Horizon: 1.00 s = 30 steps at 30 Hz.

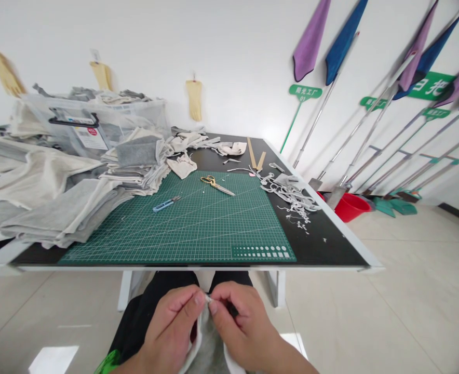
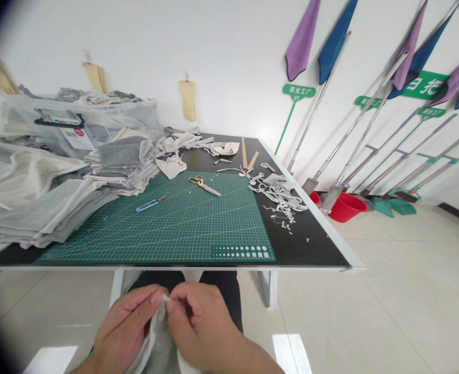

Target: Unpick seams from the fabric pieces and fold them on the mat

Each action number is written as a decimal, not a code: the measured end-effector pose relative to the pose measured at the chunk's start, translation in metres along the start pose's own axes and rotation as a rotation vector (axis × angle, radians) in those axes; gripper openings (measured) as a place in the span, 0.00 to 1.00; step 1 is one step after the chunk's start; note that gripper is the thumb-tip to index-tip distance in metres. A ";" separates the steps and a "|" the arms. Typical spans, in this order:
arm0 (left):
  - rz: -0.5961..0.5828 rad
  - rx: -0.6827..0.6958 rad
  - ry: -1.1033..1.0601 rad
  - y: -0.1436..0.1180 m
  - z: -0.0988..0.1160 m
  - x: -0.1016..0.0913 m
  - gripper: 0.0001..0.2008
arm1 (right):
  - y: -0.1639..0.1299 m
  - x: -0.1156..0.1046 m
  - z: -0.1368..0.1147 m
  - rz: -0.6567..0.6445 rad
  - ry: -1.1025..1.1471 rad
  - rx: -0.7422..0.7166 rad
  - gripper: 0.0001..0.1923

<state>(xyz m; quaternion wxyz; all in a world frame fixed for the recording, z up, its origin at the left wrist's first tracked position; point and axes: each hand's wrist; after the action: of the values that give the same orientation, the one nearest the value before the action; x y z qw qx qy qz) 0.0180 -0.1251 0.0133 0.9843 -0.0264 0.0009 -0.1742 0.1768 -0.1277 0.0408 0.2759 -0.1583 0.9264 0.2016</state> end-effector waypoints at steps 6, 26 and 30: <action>0.025 0.012 -0.085 -0.001 0.001 0.001 0.22 | 0.001 -0.003 -0.002 0.005 0.043 0.015 0.08; 0.346 0.274 0.468 -0.002 0.017 -0.007 0.12 | -0.011 0.000 0.007 -0.237 -0.260 0.114 0.03; 0.509 0.286 0.506 -0.003 0.034 -0.005 0.12 | -0.030 -0.011 0.011 -0.339 -0.371 0.118 0.04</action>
<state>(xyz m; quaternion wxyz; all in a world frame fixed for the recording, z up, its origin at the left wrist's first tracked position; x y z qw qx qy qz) 0.0130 -0.1246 0.0471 0.9585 0.1561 0.2261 0.0761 0.2023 -0.1464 0.0297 0.4798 -0.2554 0.8302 0.1234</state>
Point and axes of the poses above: each hand's wrist, its own y-axis towards the middle knuckle, its own x-axis out of the palm, z = x × y, and after that the axes turned 5 degrees about -z, right-handed
